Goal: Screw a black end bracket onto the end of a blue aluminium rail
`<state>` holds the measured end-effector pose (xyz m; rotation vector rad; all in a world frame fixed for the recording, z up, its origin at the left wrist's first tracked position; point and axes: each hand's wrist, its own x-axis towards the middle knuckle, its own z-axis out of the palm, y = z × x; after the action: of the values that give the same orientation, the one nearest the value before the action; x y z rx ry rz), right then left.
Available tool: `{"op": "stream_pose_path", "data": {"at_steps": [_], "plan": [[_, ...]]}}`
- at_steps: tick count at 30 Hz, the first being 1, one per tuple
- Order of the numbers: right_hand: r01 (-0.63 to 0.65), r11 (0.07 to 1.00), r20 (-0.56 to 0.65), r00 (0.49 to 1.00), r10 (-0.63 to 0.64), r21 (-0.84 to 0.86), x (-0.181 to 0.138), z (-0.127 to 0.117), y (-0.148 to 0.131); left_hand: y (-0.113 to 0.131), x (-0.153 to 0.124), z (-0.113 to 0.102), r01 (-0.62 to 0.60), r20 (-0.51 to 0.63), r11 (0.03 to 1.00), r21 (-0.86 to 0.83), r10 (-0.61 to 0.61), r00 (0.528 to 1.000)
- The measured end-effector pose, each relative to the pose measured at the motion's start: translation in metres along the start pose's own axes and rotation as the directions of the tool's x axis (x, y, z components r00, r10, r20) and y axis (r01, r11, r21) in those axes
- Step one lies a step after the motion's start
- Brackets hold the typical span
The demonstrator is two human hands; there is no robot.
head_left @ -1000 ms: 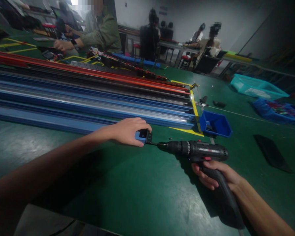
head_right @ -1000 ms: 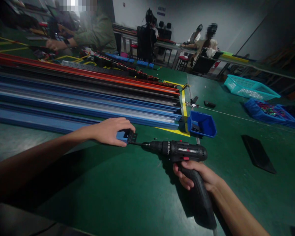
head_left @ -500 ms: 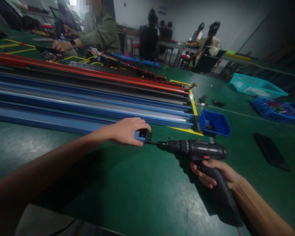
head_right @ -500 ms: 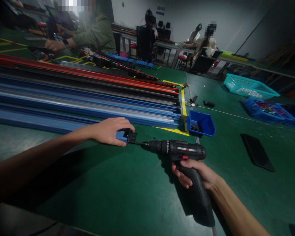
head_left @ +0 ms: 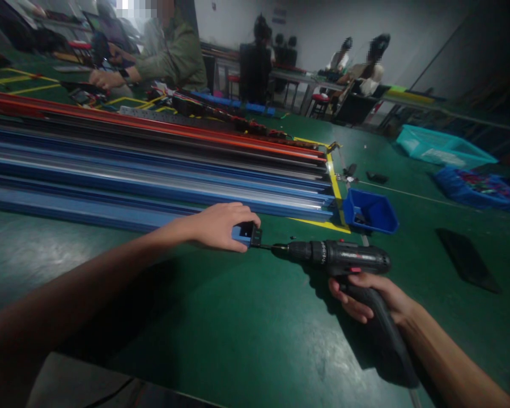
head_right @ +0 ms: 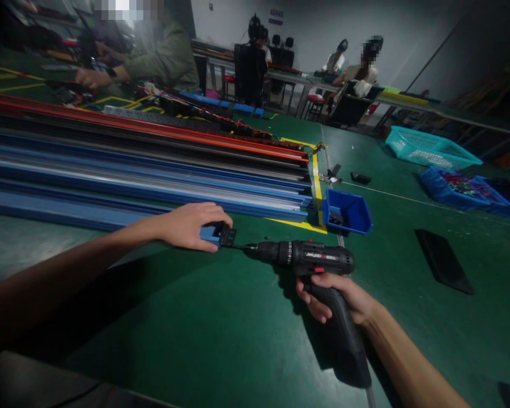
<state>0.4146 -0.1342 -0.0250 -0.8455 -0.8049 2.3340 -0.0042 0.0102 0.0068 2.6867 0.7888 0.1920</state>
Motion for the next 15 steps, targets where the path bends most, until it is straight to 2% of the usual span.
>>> {"op": "stream_pose_path", "data": {"at_steps": [15], "plan": [[0.003,1.0,0.004,1.0,-0.003,0.014,0.0002,0.0024,-0.0011,-0.0005,-0.0008,0.0006,0.005,-0.008,1.0,-0.006,-0.005,1.0]]}}
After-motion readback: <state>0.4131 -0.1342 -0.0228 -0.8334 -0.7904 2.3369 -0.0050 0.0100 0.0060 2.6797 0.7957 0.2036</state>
